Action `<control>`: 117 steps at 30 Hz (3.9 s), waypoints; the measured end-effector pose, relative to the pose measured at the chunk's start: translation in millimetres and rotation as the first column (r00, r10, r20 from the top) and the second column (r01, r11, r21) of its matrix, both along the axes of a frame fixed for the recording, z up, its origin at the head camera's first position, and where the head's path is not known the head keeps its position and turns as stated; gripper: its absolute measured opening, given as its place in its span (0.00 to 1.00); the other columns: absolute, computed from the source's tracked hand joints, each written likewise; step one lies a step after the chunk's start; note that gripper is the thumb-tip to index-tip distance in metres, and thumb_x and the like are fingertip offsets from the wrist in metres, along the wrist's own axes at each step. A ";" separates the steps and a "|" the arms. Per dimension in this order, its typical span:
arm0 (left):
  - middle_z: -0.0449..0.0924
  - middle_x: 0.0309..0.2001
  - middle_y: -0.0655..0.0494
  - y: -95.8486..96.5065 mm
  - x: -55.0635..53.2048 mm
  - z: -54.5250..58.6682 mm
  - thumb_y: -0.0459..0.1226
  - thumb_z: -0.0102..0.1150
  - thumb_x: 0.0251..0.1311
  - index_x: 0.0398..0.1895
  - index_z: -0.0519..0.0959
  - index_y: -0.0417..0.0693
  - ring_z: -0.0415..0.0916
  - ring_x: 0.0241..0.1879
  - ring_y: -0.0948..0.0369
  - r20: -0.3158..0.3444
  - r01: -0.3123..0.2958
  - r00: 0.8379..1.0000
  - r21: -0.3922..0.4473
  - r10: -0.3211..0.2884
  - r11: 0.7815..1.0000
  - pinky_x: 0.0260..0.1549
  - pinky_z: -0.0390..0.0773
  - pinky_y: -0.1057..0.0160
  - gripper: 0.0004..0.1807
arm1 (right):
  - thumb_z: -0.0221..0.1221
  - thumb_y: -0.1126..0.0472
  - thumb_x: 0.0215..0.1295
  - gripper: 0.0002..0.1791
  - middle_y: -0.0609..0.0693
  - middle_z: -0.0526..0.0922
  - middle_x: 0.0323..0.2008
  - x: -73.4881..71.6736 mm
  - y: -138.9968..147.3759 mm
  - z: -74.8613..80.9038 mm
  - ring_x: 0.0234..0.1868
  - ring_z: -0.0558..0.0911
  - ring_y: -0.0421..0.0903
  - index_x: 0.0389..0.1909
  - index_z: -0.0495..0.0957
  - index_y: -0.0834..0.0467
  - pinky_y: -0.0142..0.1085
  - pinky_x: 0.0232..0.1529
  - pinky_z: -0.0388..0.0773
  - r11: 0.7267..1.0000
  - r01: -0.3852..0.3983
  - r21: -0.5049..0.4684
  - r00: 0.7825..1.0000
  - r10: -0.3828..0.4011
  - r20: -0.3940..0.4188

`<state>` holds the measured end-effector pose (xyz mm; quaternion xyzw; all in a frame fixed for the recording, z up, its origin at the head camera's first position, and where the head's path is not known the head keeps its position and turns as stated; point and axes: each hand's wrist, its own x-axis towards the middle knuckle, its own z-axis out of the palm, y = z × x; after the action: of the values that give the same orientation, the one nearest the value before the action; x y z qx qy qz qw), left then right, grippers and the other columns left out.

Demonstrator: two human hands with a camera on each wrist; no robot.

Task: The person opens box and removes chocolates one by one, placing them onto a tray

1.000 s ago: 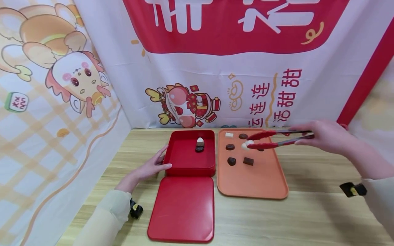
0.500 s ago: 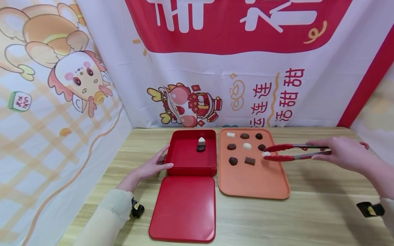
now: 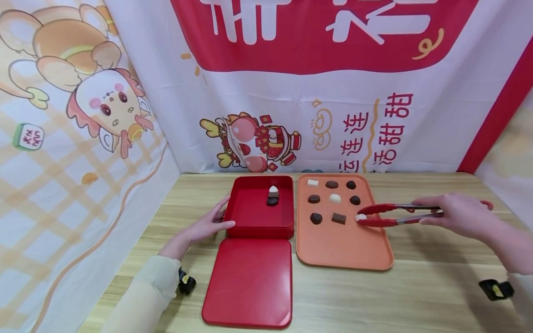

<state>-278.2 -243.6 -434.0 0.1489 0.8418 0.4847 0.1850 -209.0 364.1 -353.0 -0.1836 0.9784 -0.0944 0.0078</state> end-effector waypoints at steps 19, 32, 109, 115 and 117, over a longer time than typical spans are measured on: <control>0.46 0.74 0.38 -1.4 -5.7 -1.6 0.47 0.60 0.65 0.79 0.38 0.62 0.47 0.72 0.40 -0.016 0.000 1.000 -0.001 0.000 1.000 0.65 0.54 0.39 0.49 | 0.73 0.52 0.51 0.32 0.44 0.81 0.28 -5.7 -6.2 14.6 0.24 0.72 0.41 0.57 0.79 0.61 0.36 0.22 0.68 0.999 0.019 -0.031 1.000 -0.019 0.020; 0.47 0.75 0.41 -1.2 -1.8 -2.1 0.48 0.60 0.64 0.78 0.38 0.65 0.48 0.72 0.42 -0.009 0.006 1.000 -0.020 -0.007 1.000 0.64 0.56 0.39 0.49 | 0.74 0.54 0.49 0.34 0.61 0.83 0.46 -40.8 -61.3 62.1 0.35 0.80 0.50 0.59 0.79 0.57 0.44 0.31 0.80 0.999 -0.044 -0.006 0.996 0.044 -0.072; 0.48 0.74 0.40 -1.7 -1.1 -2.8 0.50 0.61 0.63 0.78 0.38 0.65 0.48 0.71 0.41 0.018 -0.004 1.000 -0.028 0.004 1.000 0.63 0.58 0.38 0.50 | 0.70 0.52 0.57 0.22 0.50 0.85 0.41 -101.0 -256.9 55.7 0.40 0.81 0.47 0.52 0.83 0.54 0.41 0.41 0.77 0.890 -0.326 0.320 0.936 0.352 -0.027; 0.49 0.74 0.40 3.4 -5.1 -1.7 0.49 0.60 0.64 0.78 0.39 0.66 0.50 0.71 0.42 -0.004 0.001 1.000 -0.009 -0.001 1.000 0.63 0.57 0.39 0.49 | 0.70 0.52 0.58 0.22 0.51 0.85 0.42 -106.6 -255.4 58.2 0.42 0.82 0.48 0.53 0.82 0.55 0.41 0.41 0.79 0.884 -0.301 0.358 0.943 0.332 -0.025; 0.49 0.74 0.39 2.8 -5.4 -0.5 0.48 0.60 0.64 0.78 0.39 0.65 0.50 0.71 0.41 -0.012 0.002 1.000 -0.007 -0.002 1.000 0.64 0.57 0.38 0.49 | 0.70 0.52 0.58 0.23 0.51 0.84 0.44 -108.1 -256.4 58.0 0.43 0.82 0.48 0.54 0.82 0.55 0.42 0.43 0.78 0.885 -0.298 0.358 0.945 0.326 -0.020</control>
<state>-283.6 -240.9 -434.5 0.1523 0.8443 0.4808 0.1808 -317.1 107.8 -295.0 -0.3379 0.9366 0.0910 0.0166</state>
